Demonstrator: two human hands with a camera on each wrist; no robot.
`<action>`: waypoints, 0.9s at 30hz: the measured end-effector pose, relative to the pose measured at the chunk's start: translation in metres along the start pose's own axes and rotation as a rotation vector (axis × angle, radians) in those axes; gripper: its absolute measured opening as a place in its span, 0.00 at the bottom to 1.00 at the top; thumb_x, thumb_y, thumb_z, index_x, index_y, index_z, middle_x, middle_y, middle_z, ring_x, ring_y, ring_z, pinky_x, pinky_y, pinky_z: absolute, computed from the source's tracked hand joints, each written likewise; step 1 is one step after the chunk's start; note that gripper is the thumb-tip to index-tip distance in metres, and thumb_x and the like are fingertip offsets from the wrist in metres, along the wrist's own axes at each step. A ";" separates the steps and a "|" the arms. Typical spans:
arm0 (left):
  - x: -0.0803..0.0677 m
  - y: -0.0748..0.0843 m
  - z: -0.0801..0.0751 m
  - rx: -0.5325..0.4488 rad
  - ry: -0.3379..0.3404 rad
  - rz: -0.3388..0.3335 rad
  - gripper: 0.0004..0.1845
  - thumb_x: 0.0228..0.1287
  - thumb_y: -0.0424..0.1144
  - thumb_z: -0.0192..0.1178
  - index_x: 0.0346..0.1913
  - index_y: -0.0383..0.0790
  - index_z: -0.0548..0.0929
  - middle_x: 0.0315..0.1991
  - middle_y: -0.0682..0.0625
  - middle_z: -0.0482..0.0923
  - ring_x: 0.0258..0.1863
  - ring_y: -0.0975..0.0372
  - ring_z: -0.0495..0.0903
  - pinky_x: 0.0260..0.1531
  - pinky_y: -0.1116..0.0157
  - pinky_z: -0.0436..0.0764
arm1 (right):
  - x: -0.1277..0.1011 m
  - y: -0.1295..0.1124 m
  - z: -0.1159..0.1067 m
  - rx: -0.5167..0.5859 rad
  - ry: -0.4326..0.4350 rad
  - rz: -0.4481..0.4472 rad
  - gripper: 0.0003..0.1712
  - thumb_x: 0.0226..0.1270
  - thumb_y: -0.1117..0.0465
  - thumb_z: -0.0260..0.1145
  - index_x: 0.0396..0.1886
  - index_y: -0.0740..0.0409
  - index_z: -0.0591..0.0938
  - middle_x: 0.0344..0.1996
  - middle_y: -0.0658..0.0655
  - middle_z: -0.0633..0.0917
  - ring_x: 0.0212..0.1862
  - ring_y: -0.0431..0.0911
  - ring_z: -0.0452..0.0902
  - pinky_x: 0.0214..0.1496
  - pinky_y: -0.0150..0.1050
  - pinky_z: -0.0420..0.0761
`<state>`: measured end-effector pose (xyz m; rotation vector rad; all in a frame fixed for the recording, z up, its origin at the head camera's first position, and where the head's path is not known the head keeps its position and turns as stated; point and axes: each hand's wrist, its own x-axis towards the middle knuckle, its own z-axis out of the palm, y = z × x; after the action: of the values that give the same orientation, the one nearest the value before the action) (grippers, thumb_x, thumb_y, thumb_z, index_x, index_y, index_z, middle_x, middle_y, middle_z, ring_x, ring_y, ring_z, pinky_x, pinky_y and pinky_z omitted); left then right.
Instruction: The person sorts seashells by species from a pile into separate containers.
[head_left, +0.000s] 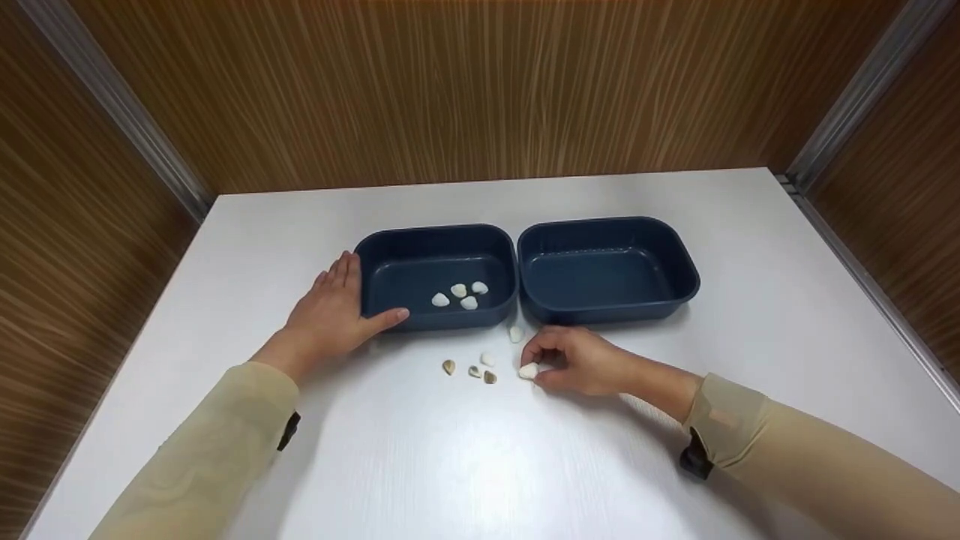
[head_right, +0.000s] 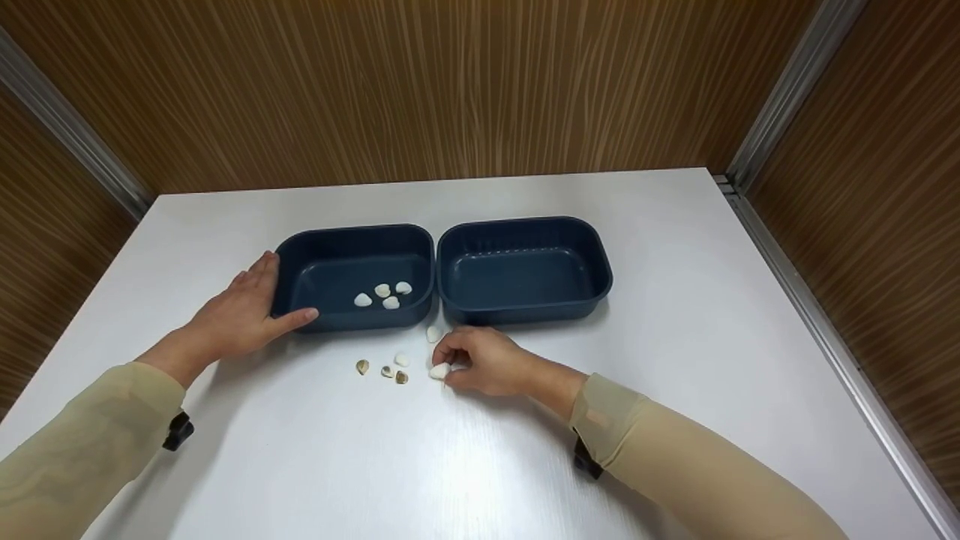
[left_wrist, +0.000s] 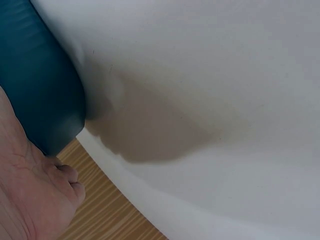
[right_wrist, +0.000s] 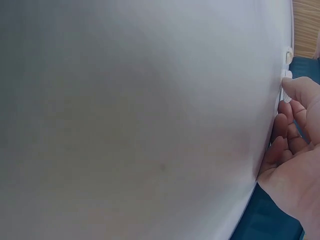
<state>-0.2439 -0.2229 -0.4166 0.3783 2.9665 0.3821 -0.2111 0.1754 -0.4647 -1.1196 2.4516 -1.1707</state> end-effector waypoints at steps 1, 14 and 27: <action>0.000 0.000 0.000 0.003 -0.003 -0.002 0.73 0.63 0.86 0.42 0.82 0.21 0.37 0.84 0.27 0.36 0.84 0.40 0.39 0.82 0.43 0.42 | 0.000 0.000 0.000 0.008 0.000 0.003 0.13 0.62 0.73 0.74 0.44 0.58 0.89 0.41 0.51 0.87 0.44 0.47 0.79 0.48 0.33 0.80; -0.002 0.003 -0.002 0.002 -0.013 -0.012 0.73 0.64 0.86 0.42 0.82 0.22 0.36 0.84 0.28 0.35 0.85 0.40 0.39 0.82 0.43 0.41 | -0.004 -0.011 -0.010 -0.012 -0.019 0.015 0.14 0.63 0.72 0.75 0.48 0.58 0.89 0.41 0.52 0.87 0.45 0.50 0.81 0.49 0.37 0.82; -0.001 0.002 -0.001 0.005 -0.022 -0.019 0.73 0.63 0.87 0.42 0.83 0.23 0.36 0.85 0.29 0.34 0.85 0.41 0.38 0.82 0.45 0.41 | -0.001 -0.037 -0.018 -0.054 -0.032 -0.035 0.13 0.67 0.68 0.73 0.49 0.52 0.90 0.42 0.47 0.88 0.44 0.50 0.84 0.41 0.40 0.79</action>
<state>-0.2430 -0.2212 -0.4152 0.3529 2.9483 0.3657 -0.1990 0.1715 -0.4255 -1.1913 2.4628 -1.0940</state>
